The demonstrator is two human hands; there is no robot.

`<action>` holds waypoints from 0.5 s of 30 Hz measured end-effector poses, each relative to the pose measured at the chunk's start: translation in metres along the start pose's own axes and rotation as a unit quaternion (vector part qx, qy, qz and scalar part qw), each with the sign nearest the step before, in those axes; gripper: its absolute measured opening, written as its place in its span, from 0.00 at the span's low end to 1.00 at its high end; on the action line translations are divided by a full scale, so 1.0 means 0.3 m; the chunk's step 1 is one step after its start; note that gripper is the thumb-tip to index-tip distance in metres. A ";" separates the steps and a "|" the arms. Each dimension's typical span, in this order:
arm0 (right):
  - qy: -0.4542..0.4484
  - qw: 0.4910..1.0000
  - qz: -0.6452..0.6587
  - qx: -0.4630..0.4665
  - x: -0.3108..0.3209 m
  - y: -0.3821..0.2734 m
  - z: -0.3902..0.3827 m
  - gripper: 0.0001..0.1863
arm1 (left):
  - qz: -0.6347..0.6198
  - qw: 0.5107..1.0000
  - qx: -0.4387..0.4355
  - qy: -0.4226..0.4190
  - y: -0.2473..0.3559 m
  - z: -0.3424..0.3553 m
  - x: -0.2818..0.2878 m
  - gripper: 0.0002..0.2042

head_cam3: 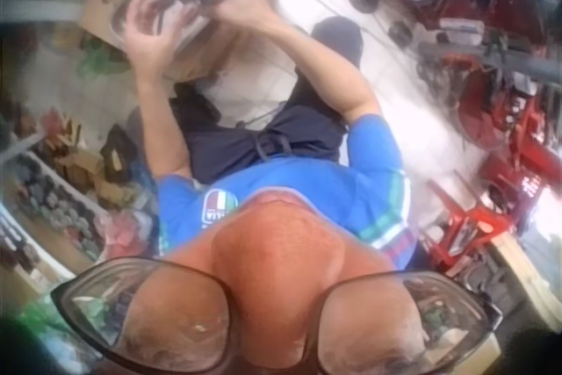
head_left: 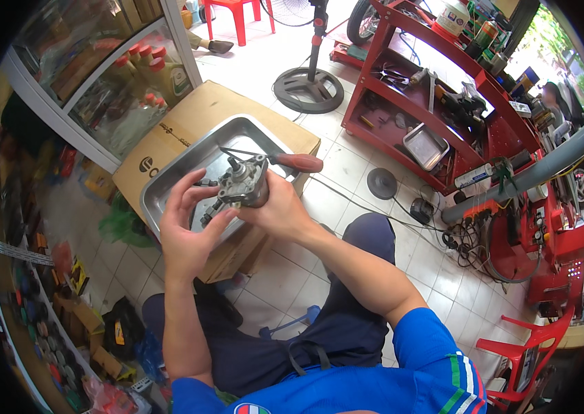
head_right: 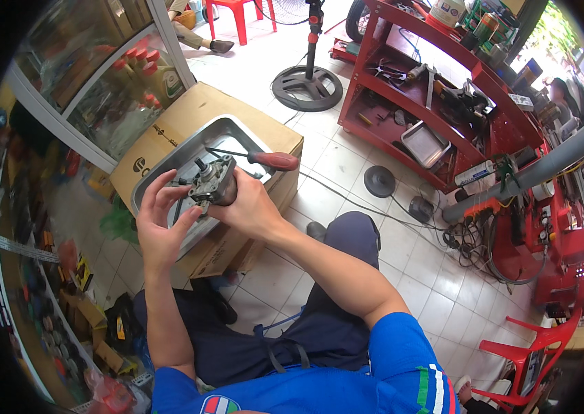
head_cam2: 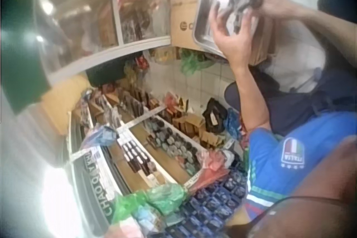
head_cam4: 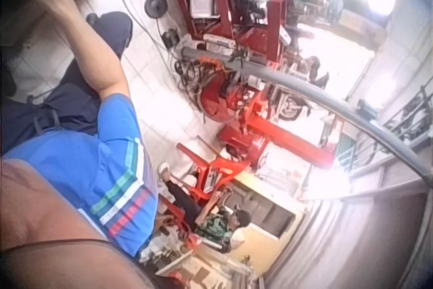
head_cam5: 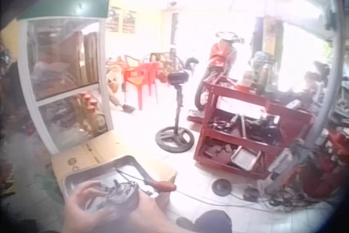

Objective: The person disassembles a mechanical part using a screwdriver and places the components into a metal tray.

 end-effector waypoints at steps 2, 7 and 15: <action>-0.003 1.000 0.013 0.014 0.005 -0.003 0.008 0.31 | -0.004 1.000 0.016 -0.003 -0.018 0.001 0.015 0.37; -0.034 0.999 -0.026 0.025 -0.007 0.014 0.002 0.28 | 0.046 0.999 0.001 0.011 -0.015 0.018 0.016 0.45; -0.089 0.990 -0.046 0.094 -0.047 0.004 -0.028 0.27 | -0.077 0.993 0.018 -0.092 -0.033 0.013 -0.038 0.54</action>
Point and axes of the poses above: each hand's wrist, its own z-axis towards the middle knuckle, its own x-axis out of the back of the hand, y = z × x, the point moved 4 cm from there along z, towards the middle knuckle, and after that the axes turned 8 degrees about -z, right-handed, at the moved point
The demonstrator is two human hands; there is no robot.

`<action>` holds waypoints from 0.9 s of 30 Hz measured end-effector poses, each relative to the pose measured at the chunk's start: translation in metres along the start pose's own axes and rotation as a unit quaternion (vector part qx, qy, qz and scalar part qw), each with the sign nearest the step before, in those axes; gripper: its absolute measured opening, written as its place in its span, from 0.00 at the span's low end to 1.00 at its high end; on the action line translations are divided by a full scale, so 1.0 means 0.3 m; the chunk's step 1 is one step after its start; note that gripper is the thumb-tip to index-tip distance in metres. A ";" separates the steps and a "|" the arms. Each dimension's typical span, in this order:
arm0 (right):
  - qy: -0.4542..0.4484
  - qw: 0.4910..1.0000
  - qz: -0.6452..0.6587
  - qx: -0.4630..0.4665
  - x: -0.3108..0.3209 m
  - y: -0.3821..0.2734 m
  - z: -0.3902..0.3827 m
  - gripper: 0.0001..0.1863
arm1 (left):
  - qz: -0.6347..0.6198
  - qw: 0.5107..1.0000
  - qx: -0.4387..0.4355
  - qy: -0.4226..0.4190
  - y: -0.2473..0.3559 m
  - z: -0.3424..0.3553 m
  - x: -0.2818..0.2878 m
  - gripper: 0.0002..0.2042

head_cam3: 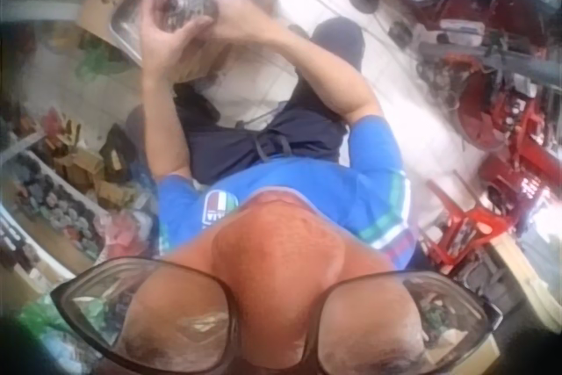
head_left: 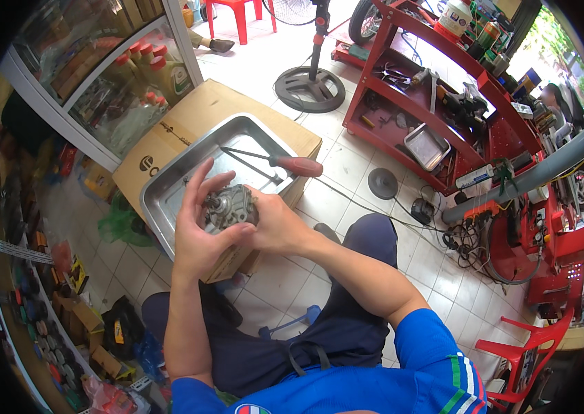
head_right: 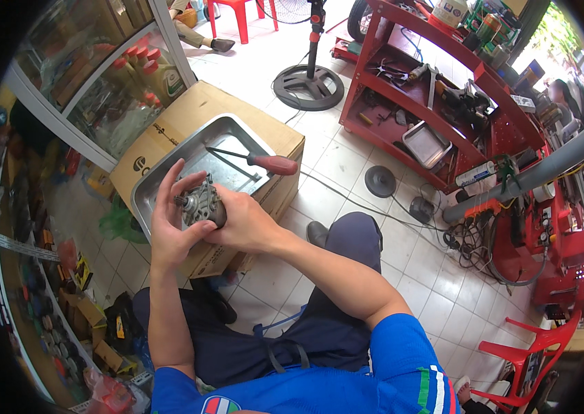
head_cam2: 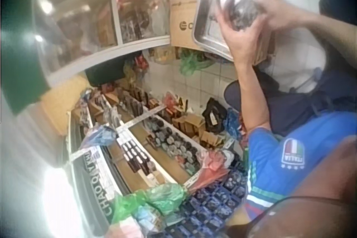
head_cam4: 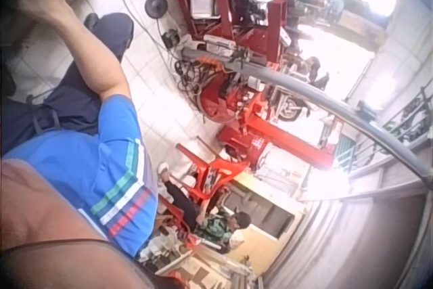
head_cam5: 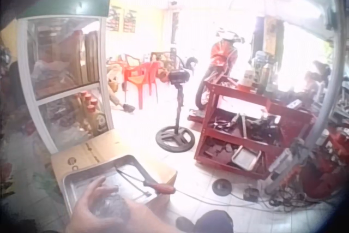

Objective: The person disassembles a mechanical part using a screwdriver and places the components into a metal tray.

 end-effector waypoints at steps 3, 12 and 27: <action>0.014 0.999 0.016 -0.039 0.007 0.002 0.000 0.27 | -0.052 0.999 -0.001 0.013 -0.007 0.000 0.019 0.49; 0.093 0.988 0.024 -0.123 0.082 0.024 0.020 0.29 | -0.052 0.994 0.014 0.095 0.010 -0.006 0.010 0.36; -0.011 0.999 -0.046 -0.012 0.014 -0.009 -0.007 0.26 | 0.022 0.996 -0.073 0.039 -0.009 0.015 0.027 0.58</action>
Point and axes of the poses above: each hand's wrist, its own z-axis towards the middle knuckle, its own x-axis out of the back of the hand, y = z × x, the point moved 4 cm from there along z, towards the middle knuckle, and after that the axes turned 8 degrees about -z, right-handed, at the moved point
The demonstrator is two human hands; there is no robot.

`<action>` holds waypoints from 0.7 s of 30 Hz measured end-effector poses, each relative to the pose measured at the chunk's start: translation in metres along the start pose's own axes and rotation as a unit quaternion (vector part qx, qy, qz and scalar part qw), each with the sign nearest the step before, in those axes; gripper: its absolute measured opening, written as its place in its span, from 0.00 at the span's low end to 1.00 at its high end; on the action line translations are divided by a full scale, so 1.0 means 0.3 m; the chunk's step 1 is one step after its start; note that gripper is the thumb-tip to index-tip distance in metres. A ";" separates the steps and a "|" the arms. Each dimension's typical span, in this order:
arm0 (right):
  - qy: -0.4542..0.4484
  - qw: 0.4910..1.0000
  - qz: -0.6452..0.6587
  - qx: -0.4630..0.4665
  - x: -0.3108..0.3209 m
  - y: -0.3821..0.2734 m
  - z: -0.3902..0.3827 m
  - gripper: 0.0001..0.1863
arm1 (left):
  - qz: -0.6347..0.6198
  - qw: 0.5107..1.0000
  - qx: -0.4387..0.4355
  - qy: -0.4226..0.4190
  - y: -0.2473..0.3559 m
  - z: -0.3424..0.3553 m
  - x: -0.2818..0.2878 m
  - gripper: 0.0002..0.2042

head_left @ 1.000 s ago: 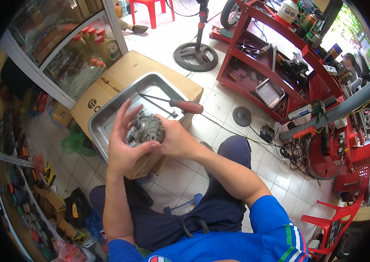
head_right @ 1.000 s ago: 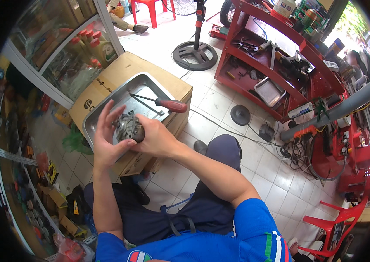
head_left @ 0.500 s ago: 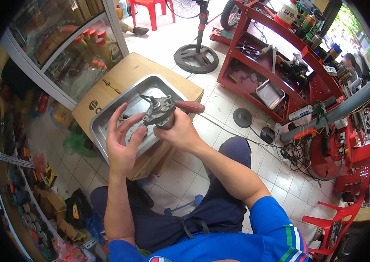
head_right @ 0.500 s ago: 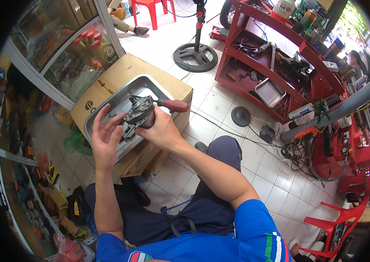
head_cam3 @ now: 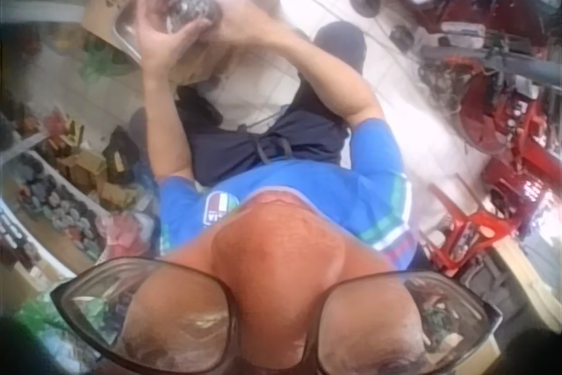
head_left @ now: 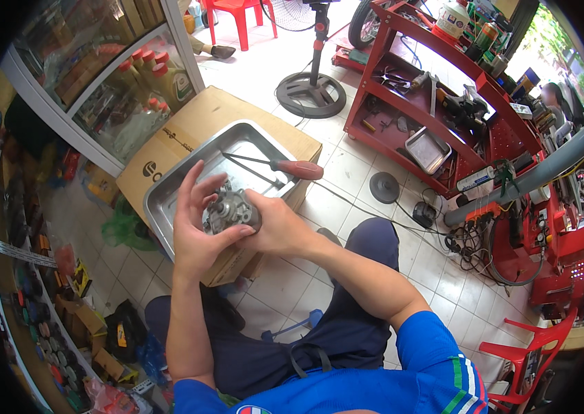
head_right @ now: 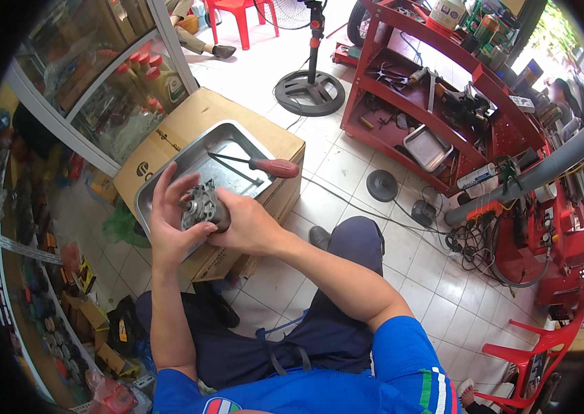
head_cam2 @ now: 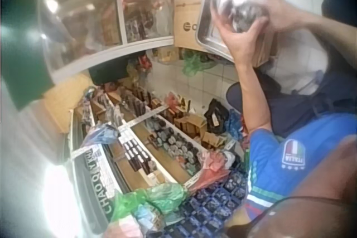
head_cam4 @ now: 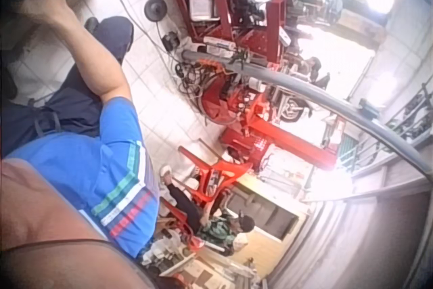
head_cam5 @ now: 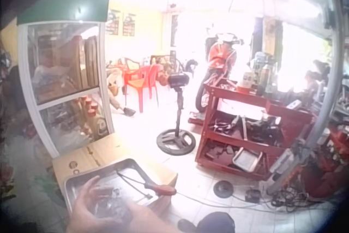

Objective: The person disassembles a mechanical part using a screwdriver and places the components into a metal tray.

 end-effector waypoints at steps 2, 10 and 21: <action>0.005 1.000 0.012 0.003 -0.014 0.004 -0.002 0.26 | -0.014 0.999 0.044 -0.011 0.007 -0.011 -0.014 0.56; 0.087 0.995 0.048 -0.023 0.027 0.028 0.019 0.26 | 0.040 0.998 0.034 0.016 -0.006 -0.012 0.021 0.48; 0.030 0.999 0.039 -0.023 0.018 0.022 0.008 0.26 | 0.019 0.999 0.040 -0.025 -0.005 -0.008 0.005 0.49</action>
Point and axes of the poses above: each hand's wrist, its own z-axis towards the middle knuckle, its own x-axis out of the back of the hand, y = z × x, the point moved 4 cm from there along z, towards the middle knuckle, and after that the axes turned 8 degrees about -z, right-handed, at the moved point
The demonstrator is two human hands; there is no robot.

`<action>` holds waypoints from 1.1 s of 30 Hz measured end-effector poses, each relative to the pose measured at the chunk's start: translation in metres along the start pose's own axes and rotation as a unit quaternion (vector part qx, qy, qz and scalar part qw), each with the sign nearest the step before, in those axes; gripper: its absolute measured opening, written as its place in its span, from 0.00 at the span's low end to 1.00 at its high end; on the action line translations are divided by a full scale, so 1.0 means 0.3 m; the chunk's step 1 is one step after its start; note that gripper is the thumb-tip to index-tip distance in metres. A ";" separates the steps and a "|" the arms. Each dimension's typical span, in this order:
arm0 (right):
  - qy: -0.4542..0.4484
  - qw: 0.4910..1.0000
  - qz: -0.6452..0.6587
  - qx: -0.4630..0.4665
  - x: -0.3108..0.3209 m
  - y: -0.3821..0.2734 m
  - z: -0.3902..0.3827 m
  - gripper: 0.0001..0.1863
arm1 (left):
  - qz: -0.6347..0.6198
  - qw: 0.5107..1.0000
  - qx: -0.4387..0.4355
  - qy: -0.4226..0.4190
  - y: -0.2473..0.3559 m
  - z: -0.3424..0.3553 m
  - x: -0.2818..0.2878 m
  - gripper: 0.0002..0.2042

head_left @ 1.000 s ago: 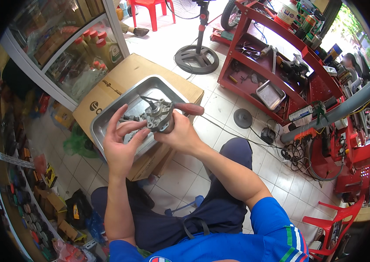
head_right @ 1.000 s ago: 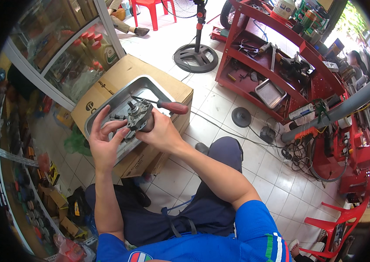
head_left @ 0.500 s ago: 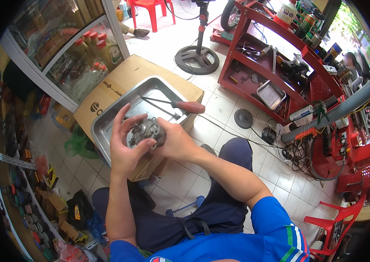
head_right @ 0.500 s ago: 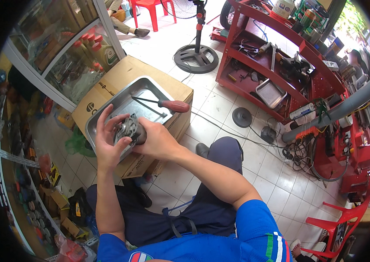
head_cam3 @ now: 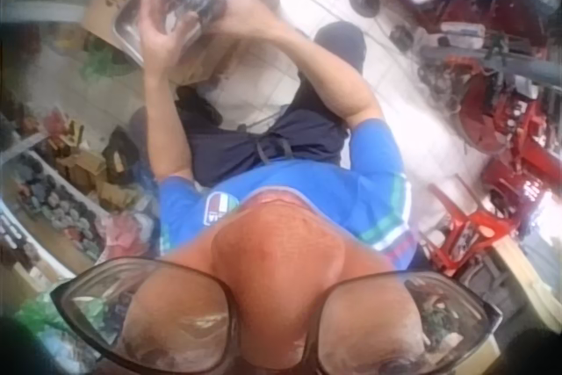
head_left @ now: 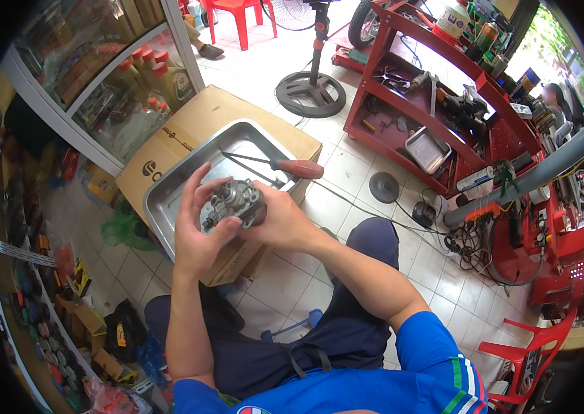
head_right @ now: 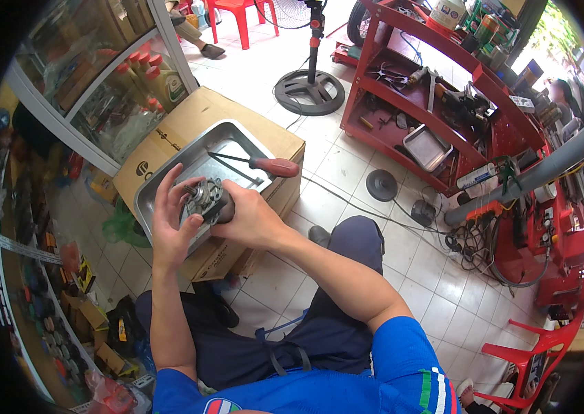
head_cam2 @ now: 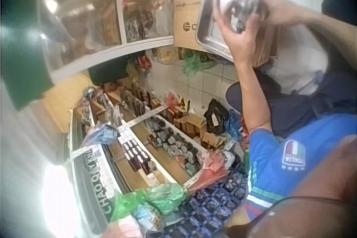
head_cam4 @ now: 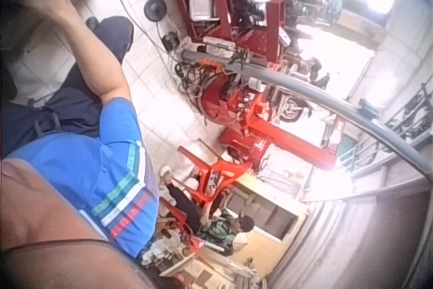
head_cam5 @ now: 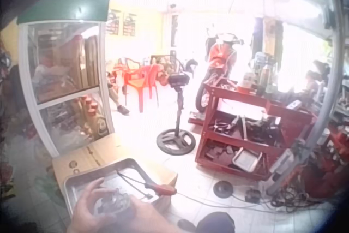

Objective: The person disassembles a mechanical part using a screwdriver and places the components into a metal tray.

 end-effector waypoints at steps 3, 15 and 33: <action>0.020 0.999 0.023 -0.014 0.012 -0.004 0.008 0.27 | 0.001 1.000 -0.020 0.014 -0.007 -0.002 0.007 0.46; 0.030 0.999 0.031 -0.032 0.044 -0.004 0.004 0.27 | 0.003 0.998 0.025 0.062 -0.008 -0.011 0.034 0.45; 0.013 0.999 0.032 0.012 -0.001 0.002 0.004 0.30 | 0.026 0.998 -0.040 0.034 0.003 -0.004 0.016 0.46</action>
Point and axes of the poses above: each hand's wrist, its own z-axis towards the middle knuckle, its own x-axis out of the back of the hand, y = z × x, the point moved 4 cm from there along z, towards the middle knuckle, and after that the axes turned 8 degrees about -z, right-handed, at the moved point
